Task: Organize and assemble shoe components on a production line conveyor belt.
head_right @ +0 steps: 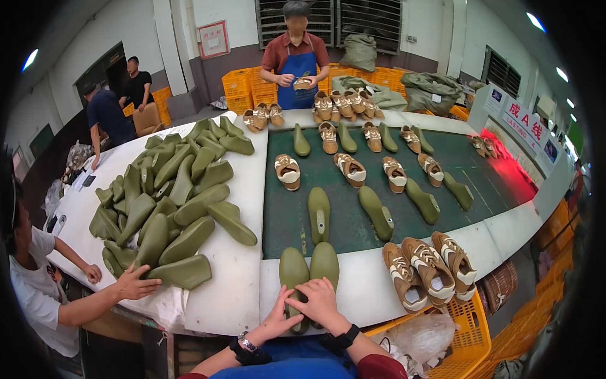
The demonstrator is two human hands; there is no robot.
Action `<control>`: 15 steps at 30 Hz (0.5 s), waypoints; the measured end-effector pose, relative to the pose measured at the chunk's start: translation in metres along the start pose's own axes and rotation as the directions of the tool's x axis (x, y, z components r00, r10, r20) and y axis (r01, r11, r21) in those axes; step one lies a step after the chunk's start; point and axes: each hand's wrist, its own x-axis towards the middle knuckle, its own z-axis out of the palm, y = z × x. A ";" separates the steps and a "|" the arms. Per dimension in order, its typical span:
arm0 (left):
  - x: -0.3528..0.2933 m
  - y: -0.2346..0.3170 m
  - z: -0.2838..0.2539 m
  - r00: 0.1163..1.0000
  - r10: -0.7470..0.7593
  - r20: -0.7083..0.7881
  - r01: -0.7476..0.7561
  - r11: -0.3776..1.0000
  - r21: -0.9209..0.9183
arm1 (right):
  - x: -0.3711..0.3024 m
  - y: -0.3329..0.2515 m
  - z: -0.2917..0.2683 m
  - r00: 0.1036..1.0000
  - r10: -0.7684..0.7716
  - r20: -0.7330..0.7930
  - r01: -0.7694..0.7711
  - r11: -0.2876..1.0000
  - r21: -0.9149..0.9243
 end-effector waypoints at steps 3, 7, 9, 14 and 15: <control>-0.001 0.004 -0.002 1.000 0.014 -0.028 -0.014 1.000 -0.013 | 0.001 -0.001 0.001 1.000 -0.001 0.018 0.001 1.000 -0.008; -0.003 0.025 -0.009 0.999 -0.012 0.034 0.012 1.000 -0.001 | -0.006 0.007 -0.003 0.999 -0.034 0.009 0.034 0.999 0.004; -0.011 0.031 -0.022 0.998 -0.044 0.055 0.046 0.998 -0.033 | -0.008 -0.003 -0.006 0.999 -0.028 -0.030 0.028 1.000 0.008; -0.028 0.022 -0.111 0.961 0.159 -0.225 0.022 0.768 0.640 | -0.023 0.001 -0.009 0.999 0.003 -0.048 -0.001 0.999 0.039; -0.029 0.023 -0.134 0.938 0.184 -0.293 0.099 0.669 0.736 | -0.023 0.002 -0.009 0.999 0.006 -0.045 -0.003 0.999 0.050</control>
